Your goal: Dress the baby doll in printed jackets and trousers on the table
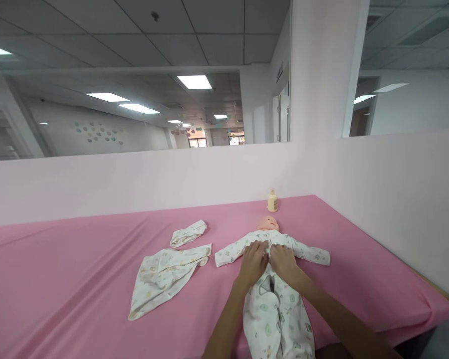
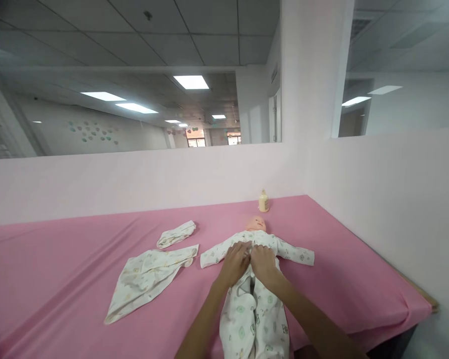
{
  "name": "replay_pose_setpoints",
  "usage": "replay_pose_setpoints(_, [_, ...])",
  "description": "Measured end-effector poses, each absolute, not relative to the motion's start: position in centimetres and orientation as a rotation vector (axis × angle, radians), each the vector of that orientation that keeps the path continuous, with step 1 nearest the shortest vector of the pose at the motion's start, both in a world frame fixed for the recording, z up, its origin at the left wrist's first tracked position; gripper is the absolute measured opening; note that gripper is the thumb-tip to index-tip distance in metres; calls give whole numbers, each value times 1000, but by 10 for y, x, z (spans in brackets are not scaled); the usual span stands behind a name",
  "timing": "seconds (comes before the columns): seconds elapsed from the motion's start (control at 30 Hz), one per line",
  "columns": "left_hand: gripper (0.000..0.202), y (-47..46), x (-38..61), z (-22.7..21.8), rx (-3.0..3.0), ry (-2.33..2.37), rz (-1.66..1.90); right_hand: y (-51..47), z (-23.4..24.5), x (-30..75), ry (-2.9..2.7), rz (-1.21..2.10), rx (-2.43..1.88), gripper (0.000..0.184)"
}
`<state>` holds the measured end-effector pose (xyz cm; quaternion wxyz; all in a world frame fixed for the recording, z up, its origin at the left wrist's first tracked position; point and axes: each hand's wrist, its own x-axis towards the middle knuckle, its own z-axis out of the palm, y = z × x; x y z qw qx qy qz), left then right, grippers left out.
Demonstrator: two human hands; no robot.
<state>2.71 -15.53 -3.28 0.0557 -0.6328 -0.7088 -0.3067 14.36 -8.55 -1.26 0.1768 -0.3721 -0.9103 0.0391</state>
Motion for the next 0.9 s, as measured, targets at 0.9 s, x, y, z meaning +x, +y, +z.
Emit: replay_pose_setpoints(0.9, [27, -160, 42, -23, -1652, -2222, -1055, -76, -18, 159, -2305, 959, -763, 15])
